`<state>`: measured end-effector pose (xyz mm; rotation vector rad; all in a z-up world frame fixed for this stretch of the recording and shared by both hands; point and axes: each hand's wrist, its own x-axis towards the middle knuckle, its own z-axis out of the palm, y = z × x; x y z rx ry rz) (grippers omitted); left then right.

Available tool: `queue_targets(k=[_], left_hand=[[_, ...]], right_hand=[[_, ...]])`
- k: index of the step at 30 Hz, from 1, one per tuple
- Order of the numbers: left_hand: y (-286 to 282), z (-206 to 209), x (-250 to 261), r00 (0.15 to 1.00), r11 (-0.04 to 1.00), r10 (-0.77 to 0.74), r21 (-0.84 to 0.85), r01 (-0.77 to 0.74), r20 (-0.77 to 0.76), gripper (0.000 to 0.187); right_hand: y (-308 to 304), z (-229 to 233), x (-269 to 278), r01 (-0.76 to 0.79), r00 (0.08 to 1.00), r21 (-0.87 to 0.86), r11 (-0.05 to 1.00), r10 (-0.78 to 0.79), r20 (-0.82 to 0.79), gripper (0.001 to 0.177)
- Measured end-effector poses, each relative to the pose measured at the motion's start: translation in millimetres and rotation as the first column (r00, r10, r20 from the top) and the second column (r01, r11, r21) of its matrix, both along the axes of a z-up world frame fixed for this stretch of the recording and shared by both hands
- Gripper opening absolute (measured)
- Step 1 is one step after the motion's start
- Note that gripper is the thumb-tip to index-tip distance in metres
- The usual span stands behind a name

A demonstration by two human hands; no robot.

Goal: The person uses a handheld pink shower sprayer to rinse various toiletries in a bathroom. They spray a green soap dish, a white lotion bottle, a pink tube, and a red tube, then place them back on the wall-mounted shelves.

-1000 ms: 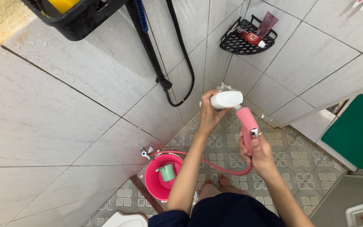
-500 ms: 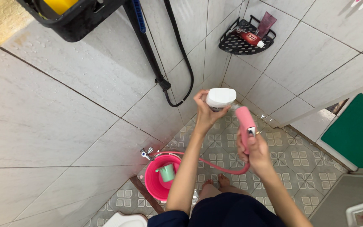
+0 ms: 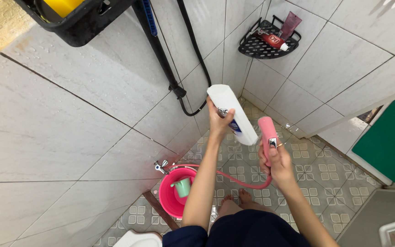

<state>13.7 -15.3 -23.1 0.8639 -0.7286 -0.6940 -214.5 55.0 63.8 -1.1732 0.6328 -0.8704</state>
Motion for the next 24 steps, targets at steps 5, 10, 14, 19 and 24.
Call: queue_targets(k=[5, 10, 14, 19, 24], left_hand=[[-6, 2, 0, 1.000, 1.000, -0.012, -0.010, 0.012, -0.019, 0.106], [-3, 12, -6, 0.991, 1.000, -0.023, 0.003, 0.023, 0.132, 0.100], [10, 32, -23, 0.986, 0.991, -0.128, -0.034, 0.132, 0.106, 0.090], [15, 65, -37, 0.970, 0.957, -0.242, -0.169, 0.235, -0.026, 0.086], [15, 81, -35, 0.962, 0.946, -0.267, -0.206, 0.251, -0.056, 0.098]], right_hand=[[0, 5, 3, 0.021, 0.999, -0.011, 1.000, -0.021, 0.024, 0.057], [-7, -4, 8, 0.049, 0.999, 0.021, 0.999, -0.049, 0.003, 0.053], [-21, -10, 18, 0.028, 0.999, 0.016, 0.999, -0.028, -0.030, 0.053], [-18, -14, 31, -0.020, 0.999, -0.083, 0.996, 0.017, -0.029, 0.060], [-16, -3, 33, -0.062, 0.995, -0.086, 0.994, 0.055, -0.083, 0.060]])
